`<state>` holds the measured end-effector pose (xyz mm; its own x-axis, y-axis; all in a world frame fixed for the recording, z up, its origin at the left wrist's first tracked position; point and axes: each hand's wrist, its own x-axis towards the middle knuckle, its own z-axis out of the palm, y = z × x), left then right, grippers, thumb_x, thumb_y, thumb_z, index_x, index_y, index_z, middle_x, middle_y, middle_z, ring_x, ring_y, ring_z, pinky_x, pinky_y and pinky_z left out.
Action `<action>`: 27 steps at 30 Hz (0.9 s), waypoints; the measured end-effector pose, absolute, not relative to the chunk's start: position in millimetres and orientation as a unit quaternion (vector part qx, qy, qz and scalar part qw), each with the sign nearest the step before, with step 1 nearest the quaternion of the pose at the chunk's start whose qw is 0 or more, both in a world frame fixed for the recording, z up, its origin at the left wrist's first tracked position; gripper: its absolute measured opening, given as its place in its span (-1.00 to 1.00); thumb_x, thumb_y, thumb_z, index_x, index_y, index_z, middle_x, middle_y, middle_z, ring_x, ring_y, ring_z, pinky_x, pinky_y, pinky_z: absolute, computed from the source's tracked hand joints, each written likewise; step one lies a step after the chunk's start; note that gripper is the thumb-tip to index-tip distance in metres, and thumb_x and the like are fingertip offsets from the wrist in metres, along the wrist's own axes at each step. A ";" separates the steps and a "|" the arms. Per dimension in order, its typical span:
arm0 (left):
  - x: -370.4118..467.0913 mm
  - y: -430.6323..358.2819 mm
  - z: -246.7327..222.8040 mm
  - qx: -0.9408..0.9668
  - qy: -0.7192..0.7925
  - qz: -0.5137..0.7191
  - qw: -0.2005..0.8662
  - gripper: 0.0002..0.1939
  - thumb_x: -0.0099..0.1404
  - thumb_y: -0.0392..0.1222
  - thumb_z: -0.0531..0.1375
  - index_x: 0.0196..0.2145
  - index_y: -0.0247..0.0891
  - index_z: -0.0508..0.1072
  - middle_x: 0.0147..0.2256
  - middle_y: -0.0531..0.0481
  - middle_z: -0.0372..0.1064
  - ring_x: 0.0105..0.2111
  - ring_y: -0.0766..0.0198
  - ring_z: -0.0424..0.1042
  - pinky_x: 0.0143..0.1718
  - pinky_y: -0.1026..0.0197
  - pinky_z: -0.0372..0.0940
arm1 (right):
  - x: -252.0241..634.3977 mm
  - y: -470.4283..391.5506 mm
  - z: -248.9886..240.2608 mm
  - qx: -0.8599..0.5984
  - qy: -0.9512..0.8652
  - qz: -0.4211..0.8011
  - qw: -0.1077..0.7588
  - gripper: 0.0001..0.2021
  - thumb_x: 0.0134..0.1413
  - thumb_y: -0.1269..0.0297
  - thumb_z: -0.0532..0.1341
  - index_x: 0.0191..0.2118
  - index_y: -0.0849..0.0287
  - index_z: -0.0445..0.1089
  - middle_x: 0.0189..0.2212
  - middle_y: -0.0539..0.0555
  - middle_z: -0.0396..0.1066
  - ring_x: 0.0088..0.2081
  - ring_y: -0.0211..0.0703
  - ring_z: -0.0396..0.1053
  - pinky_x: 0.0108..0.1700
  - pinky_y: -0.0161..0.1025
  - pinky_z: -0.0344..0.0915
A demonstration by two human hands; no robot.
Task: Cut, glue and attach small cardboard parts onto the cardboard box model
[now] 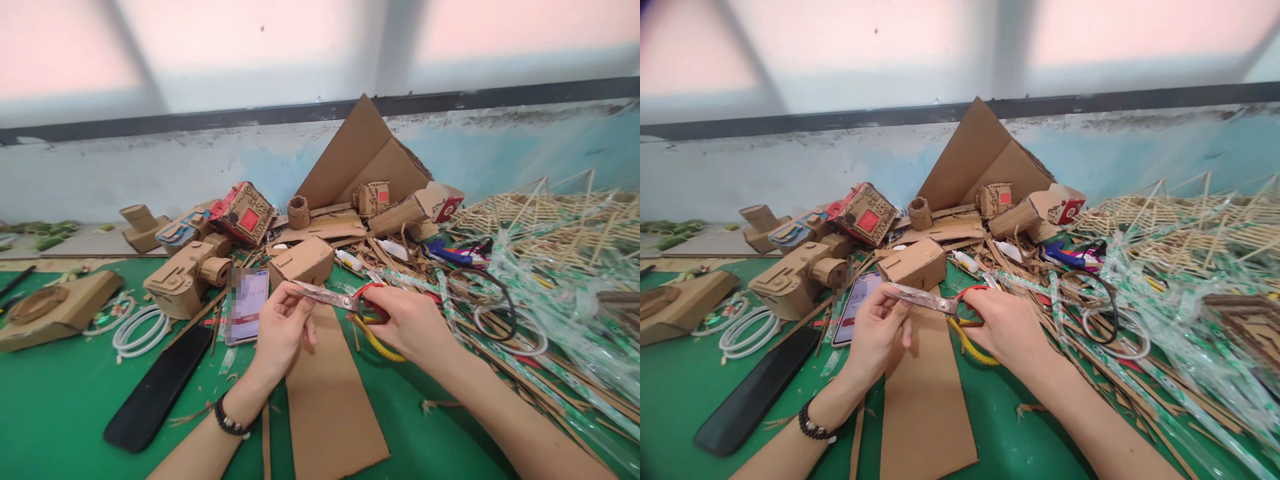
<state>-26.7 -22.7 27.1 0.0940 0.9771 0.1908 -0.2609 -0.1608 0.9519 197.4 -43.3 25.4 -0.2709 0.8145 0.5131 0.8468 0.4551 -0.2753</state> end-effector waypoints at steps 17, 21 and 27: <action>-26.1 -21.5 33.5 0.511 0.344 0.554 0.560 -0.63 0.27 0.02 0.44 -0.26 -0.27 0.39 -0.35 -0.01 0.59 -0.75 0.43 0.37 -0.73 0.41 0.22 | 203.0 -39.7 26.3 -0.532 -0.780 -0.067 0.321 -0.86 0.23 0.20 0.26 -0.35 0.09 0.46 -0.54 -0.02 0.48 -0.51 -0.18 0.39 -0.42 -0.24 -0.02; -27.4 -22.3 37.2 0.513 0.350 0.551 0.557 -0.64 0.28 0.03 0.42 -0.19 -0.28 0.45 -0.36 0.02 0.55 -0.75 0.46 0.34 -0.73 0.41 0.23 | 213.1 -29.5 22.4 -0.599 -0.721 -0.032 0.347 -0.63 0.30 -0.09 0.21 -0.37 0.08 0.41 -0.60 -0.02 0.40 -0.57 -0.17 0.31 -0.46 -0.25 -0.02; -28.0 -22.2 37.6 0.515 0.366 0.546 0.550 -0.57 0.30 0.04 0.40 -0.04 -0.27 0.43 -0.36 0.01 0.56 -0.75 0.44 0.37 -0.72 0.41 0.22 | 216.5 -23.2 22.0 -0.622 -0.697 0.048 0.355 -0.53 0.23 -0.28 0.19 -0.37 0.05 0.37 -0.59 -0.02 0.37 -0.55 -0.13 0.30 -0.48 -0.26 0.06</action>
<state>-28.0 -22.2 37.6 0.1361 0.9777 0.1601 -0.2247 -0.1269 0.9661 216.5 -23.2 22.0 0.0246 0.9006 0.4340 0.8322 0.2221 -0.5081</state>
